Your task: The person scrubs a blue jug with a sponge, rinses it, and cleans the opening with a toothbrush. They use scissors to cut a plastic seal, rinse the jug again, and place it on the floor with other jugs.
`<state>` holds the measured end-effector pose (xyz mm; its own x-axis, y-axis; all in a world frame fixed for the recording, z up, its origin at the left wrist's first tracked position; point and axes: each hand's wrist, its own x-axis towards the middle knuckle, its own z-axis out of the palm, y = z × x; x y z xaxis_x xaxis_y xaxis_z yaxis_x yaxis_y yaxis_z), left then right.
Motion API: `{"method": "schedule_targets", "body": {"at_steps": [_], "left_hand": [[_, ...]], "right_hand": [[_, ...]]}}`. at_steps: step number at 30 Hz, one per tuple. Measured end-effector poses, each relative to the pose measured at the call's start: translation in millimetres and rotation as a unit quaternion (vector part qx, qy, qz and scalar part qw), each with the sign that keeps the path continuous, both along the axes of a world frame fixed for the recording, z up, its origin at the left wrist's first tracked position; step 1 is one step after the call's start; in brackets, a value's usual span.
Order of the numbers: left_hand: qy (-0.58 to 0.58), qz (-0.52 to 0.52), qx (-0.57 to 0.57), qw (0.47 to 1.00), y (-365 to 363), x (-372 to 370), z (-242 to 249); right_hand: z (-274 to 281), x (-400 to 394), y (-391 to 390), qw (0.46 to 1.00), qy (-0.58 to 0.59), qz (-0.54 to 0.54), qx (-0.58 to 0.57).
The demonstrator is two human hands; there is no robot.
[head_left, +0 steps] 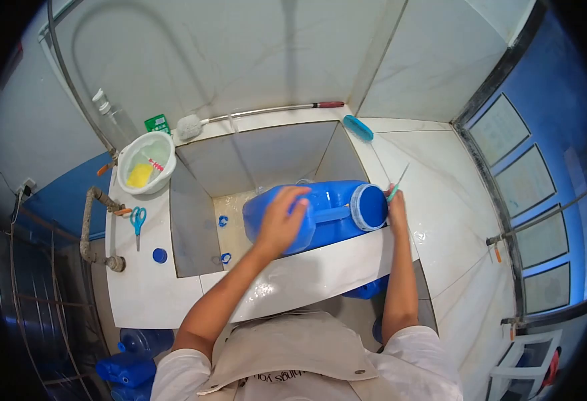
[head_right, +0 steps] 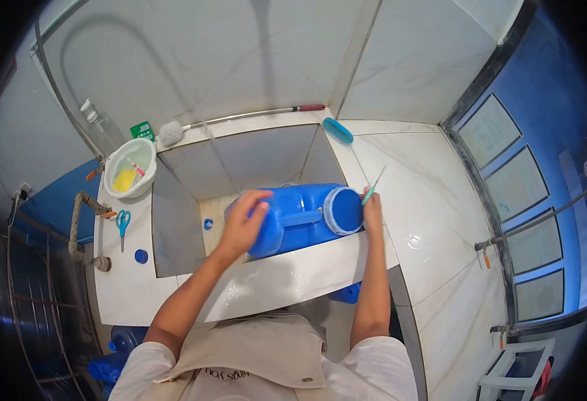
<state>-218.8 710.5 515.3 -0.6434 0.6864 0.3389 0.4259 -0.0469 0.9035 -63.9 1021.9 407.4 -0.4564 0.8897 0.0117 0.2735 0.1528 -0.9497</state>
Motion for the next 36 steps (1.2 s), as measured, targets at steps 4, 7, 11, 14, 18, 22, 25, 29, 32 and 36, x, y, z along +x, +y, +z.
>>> {"method": "schedule_targets", "body": {"at_steps": [4,7,11,14,18,22,25,29,32,36], "left_hand": [[-0.096,-0.060,0.005,0.994,46,29,-12],[0.189,0.061,-0.024,0.980,51,27,-43],[0.237,0.153,-0.100,0.954,-5,11,-59],[0.095,0.249,-0.149,0.952,-40,14,-62],[-0.122,0.288,-0.198,0.929,-79,14,-64],[-0.336,0.233,-0.169,0.897,-95,31,-50],[-0.191,0.165,-0.399,0.881,-121,18,-51],[0.071,0.309,-0.237,0.918,-123,2,-31],[0.194,0.248,-0.096,0.944,-94,-21,-39],[0.147,0.225,-0.091,0.959,-83,-14,-58]], "right_hand": [[28,-8,-63,0.994,0.083,0.068,-0.020],[55,-31,-148,0.978,0.165,0.120,-0.036],[44,-73,-226,0.955,0.251,0.142,0.073],[69,-102,-233,0.938,0.212,0.254,0.103],[83,-174,-230,0.839,0.050,0.535,-0.087],[104,-228,-265,0.735,-0.066,0.644,-0.203],[85,-255,-275,0.735,0.052,0.641,-0.215],[98,-207,-243,0.842,0.305,0.431,-0.110],[72,-115,-254,0.918,0.199,0.342,0.019],[56,-94,-281,0.918,0.139,0.301,0.216]]}}
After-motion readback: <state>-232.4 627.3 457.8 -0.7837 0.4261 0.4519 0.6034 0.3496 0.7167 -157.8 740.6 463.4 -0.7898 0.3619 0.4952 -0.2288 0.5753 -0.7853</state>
